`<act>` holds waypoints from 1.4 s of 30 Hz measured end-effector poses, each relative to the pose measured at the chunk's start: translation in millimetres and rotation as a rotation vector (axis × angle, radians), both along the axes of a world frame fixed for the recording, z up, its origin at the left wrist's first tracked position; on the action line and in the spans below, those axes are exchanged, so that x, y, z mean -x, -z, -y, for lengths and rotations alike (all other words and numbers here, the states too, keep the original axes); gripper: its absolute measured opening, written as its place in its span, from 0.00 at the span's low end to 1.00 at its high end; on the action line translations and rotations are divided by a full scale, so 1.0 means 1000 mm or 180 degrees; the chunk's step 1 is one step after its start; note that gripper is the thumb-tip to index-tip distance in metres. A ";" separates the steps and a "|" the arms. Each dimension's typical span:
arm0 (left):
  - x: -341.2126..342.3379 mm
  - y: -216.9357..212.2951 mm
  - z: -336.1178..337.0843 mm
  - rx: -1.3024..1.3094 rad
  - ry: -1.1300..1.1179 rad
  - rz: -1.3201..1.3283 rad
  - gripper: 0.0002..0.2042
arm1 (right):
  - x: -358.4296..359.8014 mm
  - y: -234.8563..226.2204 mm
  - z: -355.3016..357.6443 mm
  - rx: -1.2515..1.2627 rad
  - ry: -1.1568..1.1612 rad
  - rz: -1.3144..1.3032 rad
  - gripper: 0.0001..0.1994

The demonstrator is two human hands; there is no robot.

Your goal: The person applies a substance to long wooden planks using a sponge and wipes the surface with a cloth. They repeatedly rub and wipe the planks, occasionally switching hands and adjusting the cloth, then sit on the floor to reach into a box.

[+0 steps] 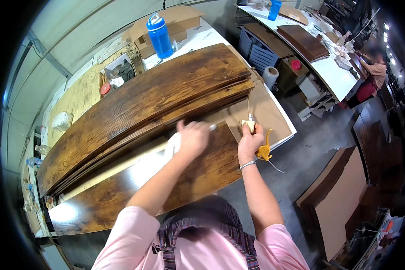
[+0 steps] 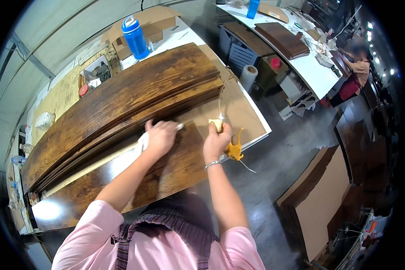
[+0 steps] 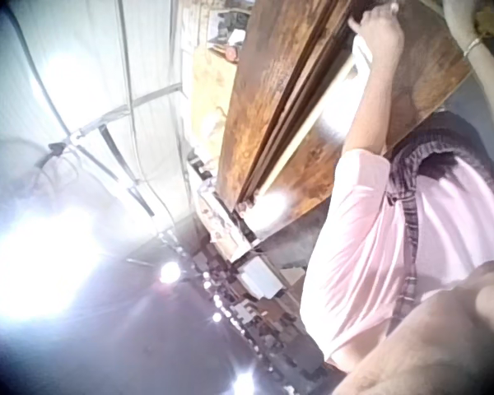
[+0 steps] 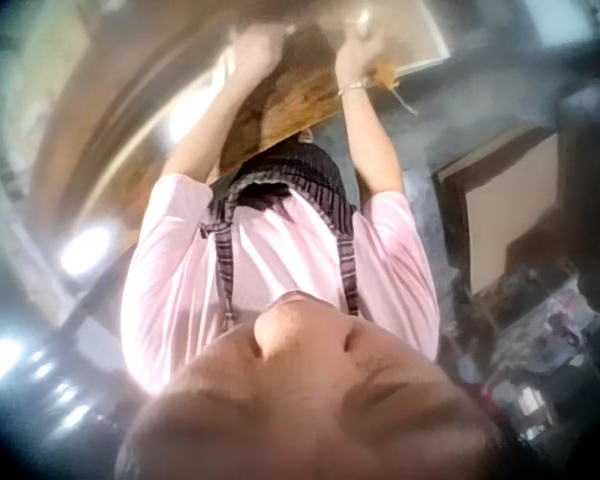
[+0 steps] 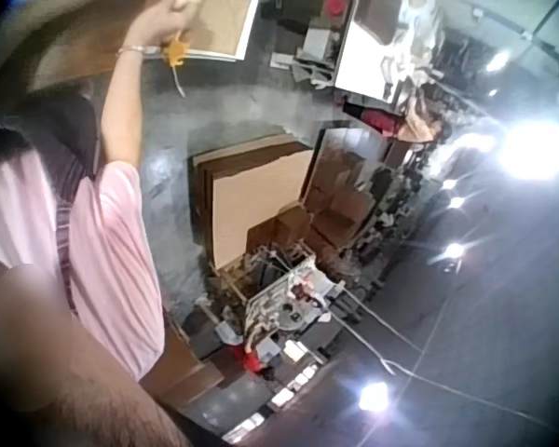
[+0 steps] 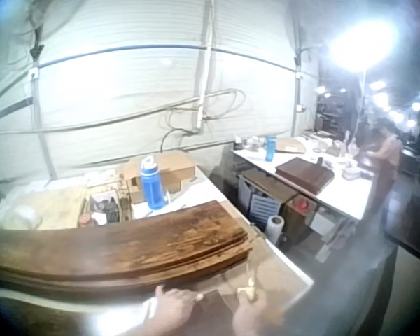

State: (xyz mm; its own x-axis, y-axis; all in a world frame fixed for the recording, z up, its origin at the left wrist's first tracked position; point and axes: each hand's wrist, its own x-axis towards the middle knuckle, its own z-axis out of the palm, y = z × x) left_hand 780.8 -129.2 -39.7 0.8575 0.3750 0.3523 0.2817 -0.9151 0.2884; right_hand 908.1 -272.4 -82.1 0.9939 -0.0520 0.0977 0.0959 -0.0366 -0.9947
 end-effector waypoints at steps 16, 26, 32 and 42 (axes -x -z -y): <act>0.205 0.001 -0.061 -0.0310 -0.0960 0.0210 0.08 | -0.020 0.017 0.007 0.0105 -0.0550 0.0036 0.03; 0.418 -0.046 -0.090 0.0262 -0.3302 0.0173 0.25 | -0.023 0.015 0.004 0.0350 -0.0370 -0.0030 0.07; 0.451 -0.057 -0.084 0.1249 -0.3036 0.1276 0.05 | -0.016 0.003 0.000 0.0368 -0.0450 -0.0115 0.07; 0.381 -0.066 -0.078 0.1878 -0.1715 0.0247 0.09 | -0.017 0.000 -0.001 0.0409 -0.0483 -0.0117 0.07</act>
State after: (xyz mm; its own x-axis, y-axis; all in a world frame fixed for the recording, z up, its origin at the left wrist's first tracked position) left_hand 399.6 -51.5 26.2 0.4867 0.8734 0.0181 0.6005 -0.3495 0.7192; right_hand 924.8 -271.8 -82.1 0.9924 0.1092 0.0573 0.0735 -0.1514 -0.9857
